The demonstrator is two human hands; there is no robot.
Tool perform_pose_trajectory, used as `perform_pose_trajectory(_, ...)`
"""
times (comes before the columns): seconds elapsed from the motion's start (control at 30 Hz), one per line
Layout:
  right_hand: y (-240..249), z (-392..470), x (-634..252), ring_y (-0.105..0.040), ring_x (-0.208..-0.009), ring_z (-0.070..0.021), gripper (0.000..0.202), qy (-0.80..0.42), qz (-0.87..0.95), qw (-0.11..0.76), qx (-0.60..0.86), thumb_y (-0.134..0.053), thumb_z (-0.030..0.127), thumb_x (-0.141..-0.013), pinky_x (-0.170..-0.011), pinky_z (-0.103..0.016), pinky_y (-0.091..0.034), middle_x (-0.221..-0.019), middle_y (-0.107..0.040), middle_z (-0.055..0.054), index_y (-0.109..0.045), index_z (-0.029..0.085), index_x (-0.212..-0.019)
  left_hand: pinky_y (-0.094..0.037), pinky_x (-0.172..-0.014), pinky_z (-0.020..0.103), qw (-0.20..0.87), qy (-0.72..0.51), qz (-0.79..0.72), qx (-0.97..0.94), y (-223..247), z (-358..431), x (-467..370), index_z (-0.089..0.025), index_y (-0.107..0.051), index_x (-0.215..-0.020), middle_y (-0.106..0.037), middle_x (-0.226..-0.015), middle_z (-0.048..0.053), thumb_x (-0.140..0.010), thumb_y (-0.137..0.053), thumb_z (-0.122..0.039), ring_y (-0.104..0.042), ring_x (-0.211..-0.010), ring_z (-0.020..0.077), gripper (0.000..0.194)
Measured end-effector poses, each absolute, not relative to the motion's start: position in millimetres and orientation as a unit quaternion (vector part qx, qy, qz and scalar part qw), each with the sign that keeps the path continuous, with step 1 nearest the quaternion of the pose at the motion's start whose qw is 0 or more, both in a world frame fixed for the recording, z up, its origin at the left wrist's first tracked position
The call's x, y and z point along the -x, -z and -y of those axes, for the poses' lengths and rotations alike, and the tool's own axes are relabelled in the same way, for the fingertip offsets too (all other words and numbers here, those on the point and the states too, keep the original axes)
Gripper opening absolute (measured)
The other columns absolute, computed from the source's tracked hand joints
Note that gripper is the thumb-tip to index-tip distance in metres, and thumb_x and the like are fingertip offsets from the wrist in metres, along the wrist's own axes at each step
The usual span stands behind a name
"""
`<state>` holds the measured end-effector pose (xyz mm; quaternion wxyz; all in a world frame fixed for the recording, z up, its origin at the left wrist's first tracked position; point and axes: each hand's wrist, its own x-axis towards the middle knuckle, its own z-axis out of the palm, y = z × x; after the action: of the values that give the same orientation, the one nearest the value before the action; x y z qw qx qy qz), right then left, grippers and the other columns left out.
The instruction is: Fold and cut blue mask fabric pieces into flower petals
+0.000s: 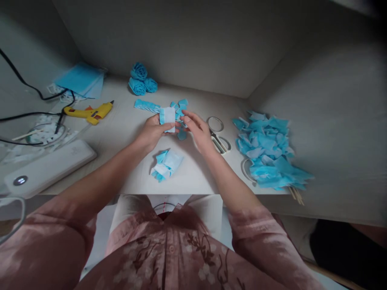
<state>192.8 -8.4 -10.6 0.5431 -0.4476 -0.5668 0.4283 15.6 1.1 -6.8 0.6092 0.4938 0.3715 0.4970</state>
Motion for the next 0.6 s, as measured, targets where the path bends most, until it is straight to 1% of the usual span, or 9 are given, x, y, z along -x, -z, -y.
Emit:
perform_pose_trajectory(0.07, 13, 10, -189, -0.071, -0.106, -0.0196, 0.058, -0.442, 0.579, 0.526, 0.439, -0.076, 0.070, -0.080, -0.088, -0.032, -0.059, -0.115, -0.077, -0.005, -0.075, 0.026, -0.117, -0.063, -0.089, 0.041, 0.622, -0.494, -0.355, -0.493, 8, 2, -19, -0.018, -0.068, -0.109, -0.080, -0.099, 0.006, -0.073, -0.077, -0.023, -0.077, -0.087, 0.0206, 0.037)
perform_pose_trajectory(0.1, 14, 10, -188, -0.070, -0.103, -0.0193, 0.057, -0.445, 0.580, 0.525, 0.435, -0.078, 0.069, -0.078, -0.086, -0.032, -0.059, -0.112, -0.077, -0.004, -0.075, 0.026, -0.115, -0.063, -0.089, 0.040, 0.623, -0.495, -0.353, -0.493, 9, 3, -21, -0.018, -0.067, -0.111, -0.080, -0.101, 0.006, -0.073, -0.077, -0.021, -0.077, -0.087, 0.0201, 0.040)
perform_pose_trajectory(0.17, 15, 11, -186, -0.069, -0.093, -0.0172, 0.053, -0.446, 0.578, 0.531, 0.430, -0.082, 0.066, -0.075, -0.078, -0.030, -0.059, -0.106, -0.075, -0.003, -0.074, 0.025, -0.109, -0.063, -0.087, 0.039, 0.619, -0.497, -0.354, -0.495, 13, 4, -23, -0.019, -0.066, -0.119, -0.080, -0.107, 0.005, -0.071, -0.077, -0.018, -0.075, -0.084, 0.0183, 0.049)
perform_pose_trajectory(0.23, 15, 11, -186, -0.064, -0.077, -0.0135, 0.044, -0.447, 0.579, 0.529, 0.431, -0.082, 0.060, -0.075, -0.068, -0.027, -0.055, -0.095, -0.073, 0.000, -0.071, 0.024, -0.098, -0.063, -0.086, 0.038, 0.617, -0.491, -0.350, -0.506, 17, 3, -25, -0.020, -0.065, -0.125, -0.079, -0.110, 0.005, -0.071, -0.078, -0.017, -0.074, -0.082, 0.0171, 0.056)
perform_pose_trajectory(0.3, 16, 9, -187, -0.056, -0.064, -0.0100, 0.035, -0.446, 0.581, 0.522, 0.436, -0.079, 0.055, -0.077, -0.063, -0.026, -0.050, -0.082, -0.067, 0.003, -0.067, 0.023, -0.086, -0.061, -0.087, 0.036, 0.620, -0.476, -0.340, -0.523, 17, 2, -23, -0.020, -0.066, -0.127, -0.078, -0.113, 0.005, -0.071, -0.082, -0.021, -0.074, -0.088, 0.0181, 0.058)
perform_pose_trajectory(0.37, 16, 6, -189, -0.053, -0.062, -0.0090, 0.032, -0.430, 0.584, 0.530, 0.440, -0.077, 0.051, -0.079, -0.064, -0.026, -0.047, -0.074, -0.061, 0.006, -0.064, 0.022, -0.081, -0.059, -0.089, 0.035, 0.619, -0.458, -0.335, -0.543, 15, 1, -20, -0.020, -0.069, -0.125, -0.078, -0.115, 0.006, -0.074, -0.085, -0.030, -0.074, -0.097, 0.0199, 0.055)
perform_pose_trajectory(0.43, 17, 3, -193, -0.053, -0.067, -0.0094, 0.031, -0.405, 0.588, 0.545, 0.440, -0.076, 0.051, -0.079, -0.068, -0.025, -0.044, -0.074, -0.060, 0.006, -0.065, 0.022, -0.083, -0.056, -0.089, 0.033, 0.610, -0.441, -0.347, -0.560, 9, 0, -14, -0.019, -0.073, -0.118, -0.078, -0.112, 0.007, -0.080, -0.082, -0.045, -0.073, -0.100, 0.0210, 0.047)
perform_pose_trajectory(0.5, 16, 1, -197, -0.055, -0.072, -0.0102, 0.031, -0.385, 0.596, 0.548, 0.442, -0.075, 0.050, -0.080, -0.071, -0.025, -0.044, -0.077, -0.063, 0.005, -0.067, 0.021, -0.086, -0.054, -0.086, 0.032, 0.596, -0.422, -0.370, -0.574, 2, 0, -8, -0.017, -0.076, -0.100, -0.079, -0.099, 0.008, -0.082, -0.078, -0.057, -0.072, -0.094, 0.0208, 0.044)
perform_pose_trajectory(0.6, 12, 1, -200, -0.061, -0.077, -0.0121, 0.029, -0.372, 0.616, 0.533, 0.445, -0.074, 0.049, -0.081, -0.077, -0.027, -0.048, -0.081, -0.068, 0.002, -0.068, 0.021, -0.087, -0.051, -0.081, 0.031, 0.580, -0.414, -0.393, -0.581, -4, -1, -3, -0.015, -0.074, -0.082, -0.076, -0.083, 0.006, -0.075, -0.083, -0.062, -0.069, -0.082, 0.0187, 0.048)
